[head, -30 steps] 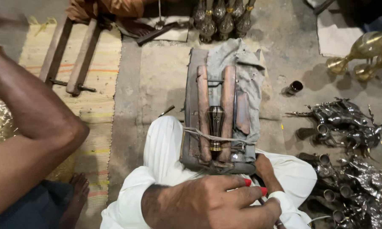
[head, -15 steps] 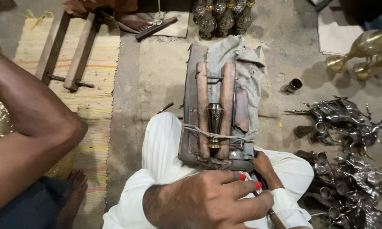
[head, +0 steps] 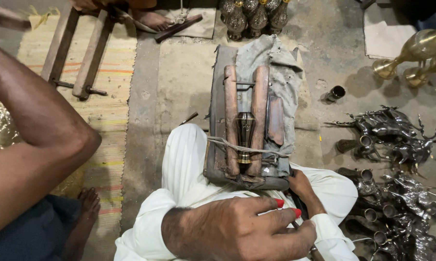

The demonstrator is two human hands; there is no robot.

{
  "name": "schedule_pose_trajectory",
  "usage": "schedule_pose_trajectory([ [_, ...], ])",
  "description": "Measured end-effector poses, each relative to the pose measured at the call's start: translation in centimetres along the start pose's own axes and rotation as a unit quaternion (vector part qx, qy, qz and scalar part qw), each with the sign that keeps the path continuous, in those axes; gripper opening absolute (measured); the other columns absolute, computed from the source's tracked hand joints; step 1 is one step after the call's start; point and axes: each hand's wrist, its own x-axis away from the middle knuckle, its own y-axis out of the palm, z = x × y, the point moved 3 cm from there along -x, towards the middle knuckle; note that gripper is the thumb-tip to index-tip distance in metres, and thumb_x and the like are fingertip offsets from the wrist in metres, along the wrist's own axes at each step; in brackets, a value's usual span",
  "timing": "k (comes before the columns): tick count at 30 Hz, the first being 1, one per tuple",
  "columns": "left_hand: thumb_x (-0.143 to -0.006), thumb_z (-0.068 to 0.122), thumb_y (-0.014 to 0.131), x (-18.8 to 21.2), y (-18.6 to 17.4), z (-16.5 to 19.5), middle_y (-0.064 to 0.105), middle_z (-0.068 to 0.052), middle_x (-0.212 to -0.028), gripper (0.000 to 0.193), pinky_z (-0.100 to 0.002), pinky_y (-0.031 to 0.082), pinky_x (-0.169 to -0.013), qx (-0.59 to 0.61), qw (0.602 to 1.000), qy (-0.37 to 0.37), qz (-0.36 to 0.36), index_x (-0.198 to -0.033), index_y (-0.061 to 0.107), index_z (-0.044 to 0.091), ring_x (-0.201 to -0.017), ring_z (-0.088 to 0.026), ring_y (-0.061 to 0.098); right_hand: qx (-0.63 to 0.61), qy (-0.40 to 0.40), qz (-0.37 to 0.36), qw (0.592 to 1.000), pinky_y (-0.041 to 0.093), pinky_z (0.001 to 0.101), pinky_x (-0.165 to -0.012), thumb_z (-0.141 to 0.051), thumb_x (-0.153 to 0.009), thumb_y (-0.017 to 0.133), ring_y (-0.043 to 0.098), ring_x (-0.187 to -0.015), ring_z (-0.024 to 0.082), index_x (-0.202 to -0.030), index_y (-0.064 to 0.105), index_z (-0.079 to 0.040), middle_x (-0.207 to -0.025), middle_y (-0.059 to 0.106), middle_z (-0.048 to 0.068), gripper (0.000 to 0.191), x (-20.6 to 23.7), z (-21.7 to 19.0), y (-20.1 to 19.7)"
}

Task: The person sits on the floor with a small brass vase strapped to a sandbag anvil on their lap. They hammer the vase with a wooden mallet, engrave its surface with a chisel-like tool, hammer it again, then untie the cord and set the vase down among finished brass ornaments.

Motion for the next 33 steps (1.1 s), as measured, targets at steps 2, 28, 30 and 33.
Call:
schedule_pose_trajectory([
  [2,-0.097,0.013,0.061,0.1,0.2,-0.1,0.066,-0.014,-0.097,0.032,-0.032,0.061,-0.081,-0.003,1.000,0.003,-0.001,-0.122,0.063,-0.006,-0.093,-0.022,0.073,-0.035,-0.012,-0.020,0.999,0.051,0.0377,-0.047,-0.019,-0.093,0.063,0.065,-0.049,0.023,-0.099,0.071,0.008,-0.067,0.070,0.016,0.029,-0.1,0.4,0.0],
  [28,-0.091,0.017,0.082,9.9,10.5,-20.7,0.078,-0.012,-0.102,0.036,-0.032,0.064,-0.077,0.131,0.906,-0.367,0.164,-0.119,0.065,0.002,-0.092,-0.021,0.079,-0.261,-0.062,-0.026,0.963,0.056,0.0298,-0.067,-0.021,-0.090,0.067,0.069,-0.077,0.016,-0.130,0.062,-0.009,-0.083,0.070,0.003,0.043,1.3,-0.1,-9.4],
  [30,-0.090,0.017,0.082,10.0,10.9,-20.9,0.078,-0.012,-0.103,0.037,-0.033,0.064,-0.077,0.120,0.915,-0.352,0.159,-0.120,0.065,0.004,-0.093,-0.023,0.079,-0.203,-0.105,-0.036,0.973,0.054,0.0284,-0.067,-0.016,-0.088,0.069,0.071,-0.081,0.016,-0.132,0.062,-0.006,-0.087,0.073,0.004,0.045,1.9,-1.7,-10.0],
  [33,-0.090,0.016,0.081,9.9,11.0,-21.4,0.077,-0.012,-0.104,0.036,-0.033,0.064,-0.078,0.096,0.928,-0.321,0.160,-0.120,0.064,0.005,-0.095,-0.025,0.079,-0.080,-0.221,-0.024,0.972,0.055,0.0251,-0.074,-0.010,-0.086,0.076,0.069,-0.084,0.012,-0.132,0.064,-0.004,-0.090,0.072,0.006,0.048,2.5,-4.7,-10.5],
])
